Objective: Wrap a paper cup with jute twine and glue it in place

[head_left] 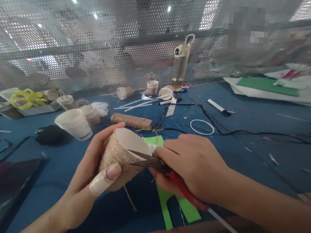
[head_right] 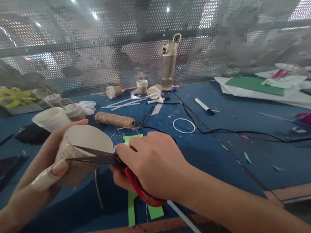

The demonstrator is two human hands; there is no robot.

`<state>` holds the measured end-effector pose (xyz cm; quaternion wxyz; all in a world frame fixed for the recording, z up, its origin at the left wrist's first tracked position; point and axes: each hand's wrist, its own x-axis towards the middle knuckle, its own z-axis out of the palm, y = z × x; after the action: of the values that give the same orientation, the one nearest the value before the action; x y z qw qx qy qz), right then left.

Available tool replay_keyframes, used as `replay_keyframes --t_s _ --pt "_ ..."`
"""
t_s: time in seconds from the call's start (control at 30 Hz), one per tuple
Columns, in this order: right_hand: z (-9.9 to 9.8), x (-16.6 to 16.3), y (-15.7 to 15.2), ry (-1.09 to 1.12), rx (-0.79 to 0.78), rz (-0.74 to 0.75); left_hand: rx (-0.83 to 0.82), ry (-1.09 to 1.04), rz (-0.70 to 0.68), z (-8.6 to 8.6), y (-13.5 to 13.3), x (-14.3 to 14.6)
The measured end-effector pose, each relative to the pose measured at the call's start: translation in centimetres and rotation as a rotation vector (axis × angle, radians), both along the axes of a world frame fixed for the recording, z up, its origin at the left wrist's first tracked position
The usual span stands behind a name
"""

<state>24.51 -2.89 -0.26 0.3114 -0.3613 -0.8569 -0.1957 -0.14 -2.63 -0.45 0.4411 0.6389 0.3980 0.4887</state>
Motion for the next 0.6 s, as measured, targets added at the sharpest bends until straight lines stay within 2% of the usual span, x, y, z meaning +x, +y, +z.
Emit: replay_keyframes --t_s 0.1,0.23,0.43,0.6 --pt "0.1 0.1 0.0 -0.003 -0.008 -0.004 0.052 0.002 -0.052 0.1 0.0 0.2" --pt "0.1 0.2 0.0 -0.008 0.009 0.013 -0.027 -0.015 0.062 0.4 -0.3 0.7" --pt "-0.1 0.4 -0.1 0.052 0.051 0.041 -0.045 -0.021 0.083 1.0 -1.0 1.3" --pt "0.1 -0.3 -0.3 0.119 0.020 -0.029 -0.059 -0.043 0.082 0.9 -0.6 1.4"
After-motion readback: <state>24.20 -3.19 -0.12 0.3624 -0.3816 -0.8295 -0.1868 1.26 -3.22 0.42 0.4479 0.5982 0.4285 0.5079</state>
